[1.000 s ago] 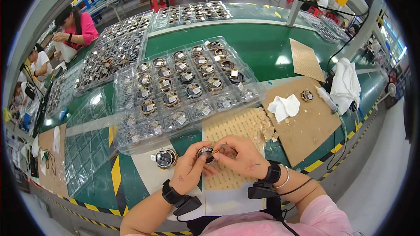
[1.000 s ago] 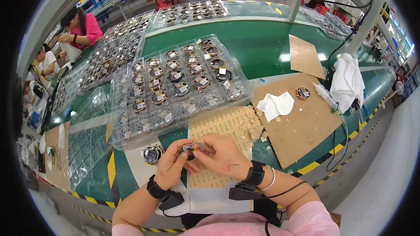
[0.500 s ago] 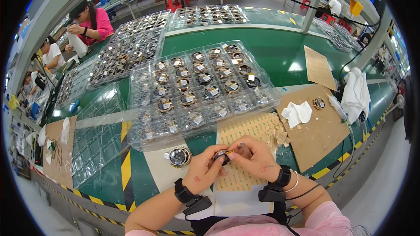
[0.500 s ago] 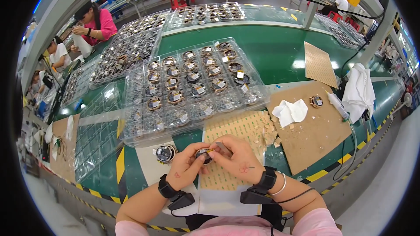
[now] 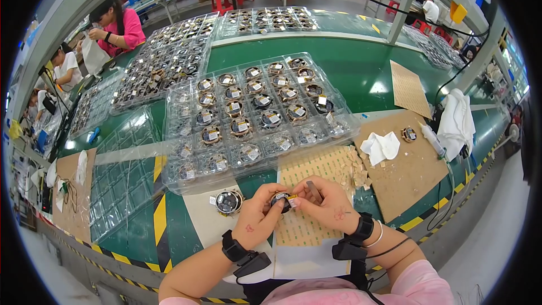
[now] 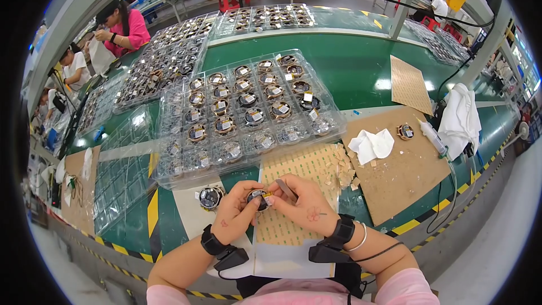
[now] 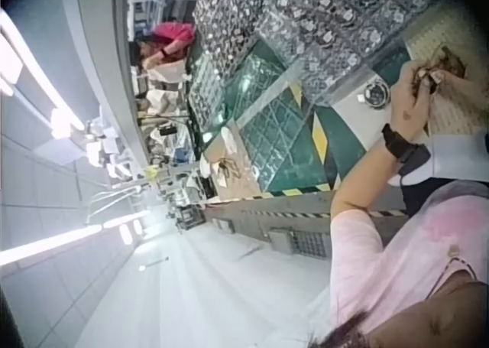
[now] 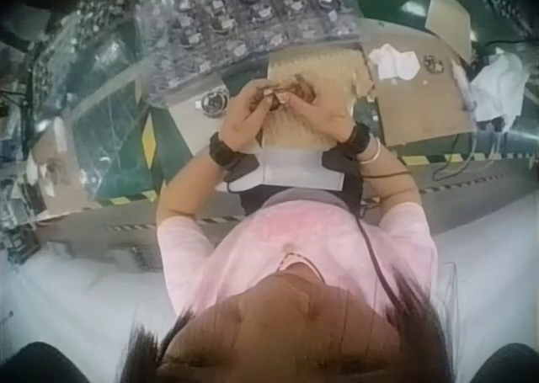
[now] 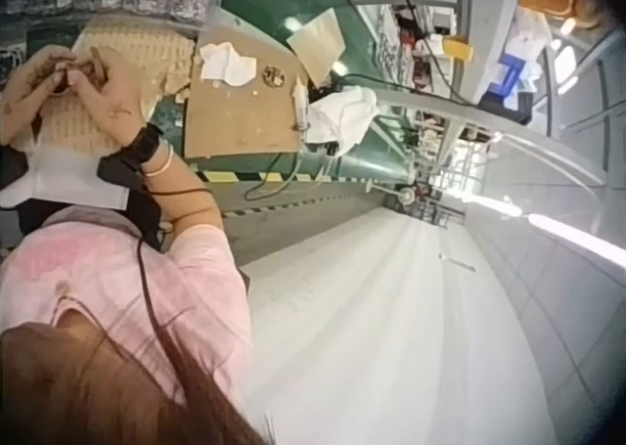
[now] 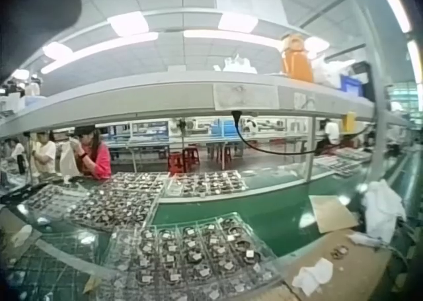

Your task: Assembling and inspecting internal components of smartwatches using tweezers on a production line.

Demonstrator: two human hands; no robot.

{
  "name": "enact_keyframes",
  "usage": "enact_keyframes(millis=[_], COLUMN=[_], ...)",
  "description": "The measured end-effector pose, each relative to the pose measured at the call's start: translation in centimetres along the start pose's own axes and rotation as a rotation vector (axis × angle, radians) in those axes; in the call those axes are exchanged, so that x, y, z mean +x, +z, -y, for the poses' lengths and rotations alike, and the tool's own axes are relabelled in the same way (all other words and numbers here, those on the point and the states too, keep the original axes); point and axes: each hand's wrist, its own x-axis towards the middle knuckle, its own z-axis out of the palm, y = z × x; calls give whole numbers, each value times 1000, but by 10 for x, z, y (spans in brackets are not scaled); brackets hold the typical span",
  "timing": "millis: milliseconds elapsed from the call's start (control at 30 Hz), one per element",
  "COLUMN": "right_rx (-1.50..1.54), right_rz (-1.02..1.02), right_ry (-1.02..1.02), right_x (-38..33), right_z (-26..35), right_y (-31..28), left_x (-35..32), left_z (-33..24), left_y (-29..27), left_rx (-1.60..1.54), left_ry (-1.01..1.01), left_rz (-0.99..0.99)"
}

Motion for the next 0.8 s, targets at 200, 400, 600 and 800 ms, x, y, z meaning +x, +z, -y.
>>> enact_keyframes(millis=[200, 400, 600, 800], right_rx=[4, -30, -26, -3], right_rz=[22, -7, -23, -20], right_ry=[11, -2, -3, 13], right_x=[2, 1, 0, -1], right_z=[-5, -3, -2, 2], right_y=[0, 1, 3, 3], left_x=[1, 0, -1, -1], left_z=[2, 6, 0, -4], left_y=[0, 1, 3, 2], left_rx=[-132, -165, -178, -114], left_ry=[-7, 13, -4, -22], left_rz=[18, 21, 15, 16])
